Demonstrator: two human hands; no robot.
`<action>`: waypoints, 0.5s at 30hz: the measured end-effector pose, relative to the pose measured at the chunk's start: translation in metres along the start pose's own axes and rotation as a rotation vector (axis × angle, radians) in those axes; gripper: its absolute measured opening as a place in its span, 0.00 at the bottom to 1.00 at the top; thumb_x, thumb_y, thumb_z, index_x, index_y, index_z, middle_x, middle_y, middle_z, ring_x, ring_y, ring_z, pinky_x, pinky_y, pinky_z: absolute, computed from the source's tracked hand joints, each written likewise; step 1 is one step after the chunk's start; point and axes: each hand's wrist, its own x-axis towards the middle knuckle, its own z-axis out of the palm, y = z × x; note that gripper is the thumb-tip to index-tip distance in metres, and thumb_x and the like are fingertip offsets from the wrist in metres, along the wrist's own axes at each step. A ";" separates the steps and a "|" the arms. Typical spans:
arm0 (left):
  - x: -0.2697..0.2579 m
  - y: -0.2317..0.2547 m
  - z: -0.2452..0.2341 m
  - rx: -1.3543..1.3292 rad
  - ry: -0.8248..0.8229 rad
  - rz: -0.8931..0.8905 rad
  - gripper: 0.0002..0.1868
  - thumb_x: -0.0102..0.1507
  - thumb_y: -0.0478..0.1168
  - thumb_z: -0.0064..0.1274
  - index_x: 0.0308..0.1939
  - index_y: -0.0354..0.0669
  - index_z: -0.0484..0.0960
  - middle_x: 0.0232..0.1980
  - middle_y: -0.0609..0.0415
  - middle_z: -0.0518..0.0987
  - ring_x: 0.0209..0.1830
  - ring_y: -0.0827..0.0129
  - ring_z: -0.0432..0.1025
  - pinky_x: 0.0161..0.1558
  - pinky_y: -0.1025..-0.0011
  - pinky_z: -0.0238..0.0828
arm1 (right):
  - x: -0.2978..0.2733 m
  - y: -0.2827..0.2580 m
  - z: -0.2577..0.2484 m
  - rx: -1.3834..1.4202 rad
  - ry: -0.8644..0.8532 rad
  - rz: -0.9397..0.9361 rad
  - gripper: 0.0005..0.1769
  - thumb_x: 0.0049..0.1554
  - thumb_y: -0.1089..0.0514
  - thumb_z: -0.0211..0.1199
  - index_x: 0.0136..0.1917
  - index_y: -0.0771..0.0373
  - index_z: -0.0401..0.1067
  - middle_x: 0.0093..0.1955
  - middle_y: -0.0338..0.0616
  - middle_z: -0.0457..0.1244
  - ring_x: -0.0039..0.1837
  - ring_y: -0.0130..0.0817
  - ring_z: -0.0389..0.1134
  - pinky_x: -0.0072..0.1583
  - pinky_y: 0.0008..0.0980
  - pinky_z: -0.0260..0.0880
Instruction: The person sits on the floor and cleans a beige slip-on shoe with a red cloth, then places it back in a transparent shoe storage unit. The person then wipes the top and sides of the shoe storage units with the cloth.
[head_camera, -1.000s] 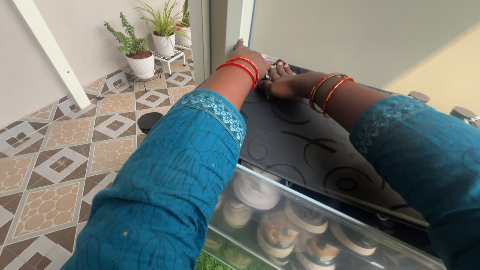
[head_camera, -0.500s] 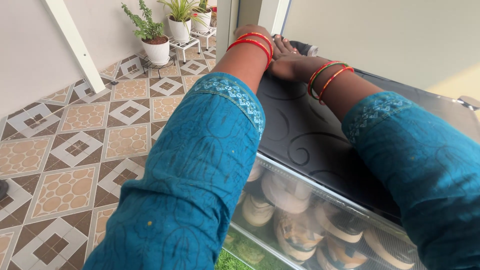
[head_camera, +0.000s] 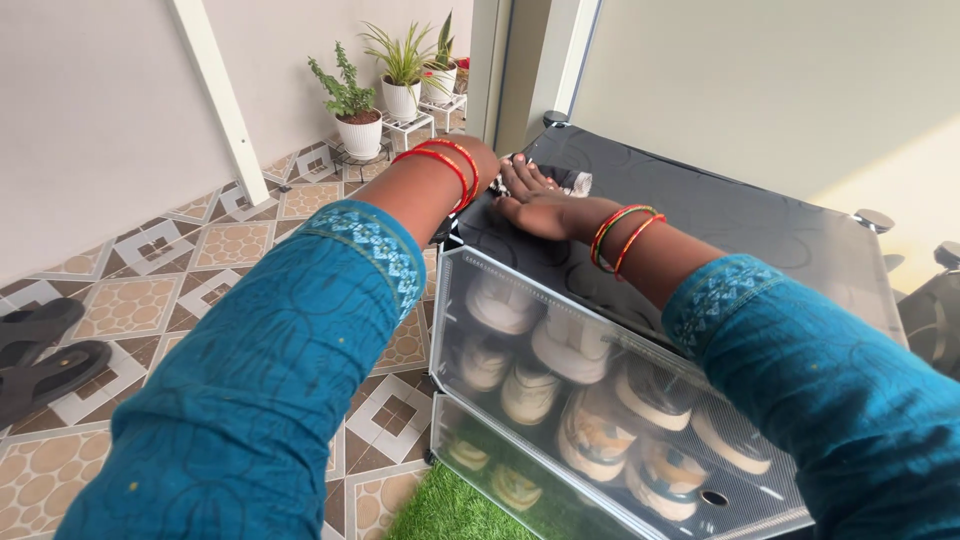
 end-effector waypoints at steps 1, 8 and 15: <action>-0.013 -0.002 0.000 -0.008 0.004 -0.004 0.24 0.57 0.36 0.66 0.58 0.51 0.86 0.58 0.42 0.82 0.57 0.47 0.77 0.56 0.54 0.76 | -0.007 -0.010 0.002 0.010 -0.001 -0.011 0.45 0.64 0.35 0.33 0.84 0.59 0.25 0.87 0.55 0.21 0.86 0.52 0.20 0.80 0.52 0.30; -0.083 -0.019 0.018 0.031 0.048 0.090 0.21 0.61 0.33 0.56 0.58 0.51 0.83 0.53 0.44 0.83 0.53 0.49 0.79 0.52 0.54 0.77 | -0.051 -0.062 0.002 0.098 -0.032 -0.099 0.44 0.64 0.38 0.35 0.83 0.59 0.24 0.86 0.56 0.20 0.86 0.50 0.18 0.80 0.49 0.30; -0.132 -0.001 0.002 -0.025 0.059 -0.113 0.14 0.68 0.43 0.51 0.54 0.49 0.87 0.54 0.49 0.84 0.54 0.53 0.79 0.51 0.55 0.76 | -0.077 -0.071 0.004 0.150 -0.055 -0.168 0.40 0.63 0.44 0.33 0.84 0.54 0.30 0.87 0.52 0.26 0.86 0.45 0.24 0.81 0.44 0.31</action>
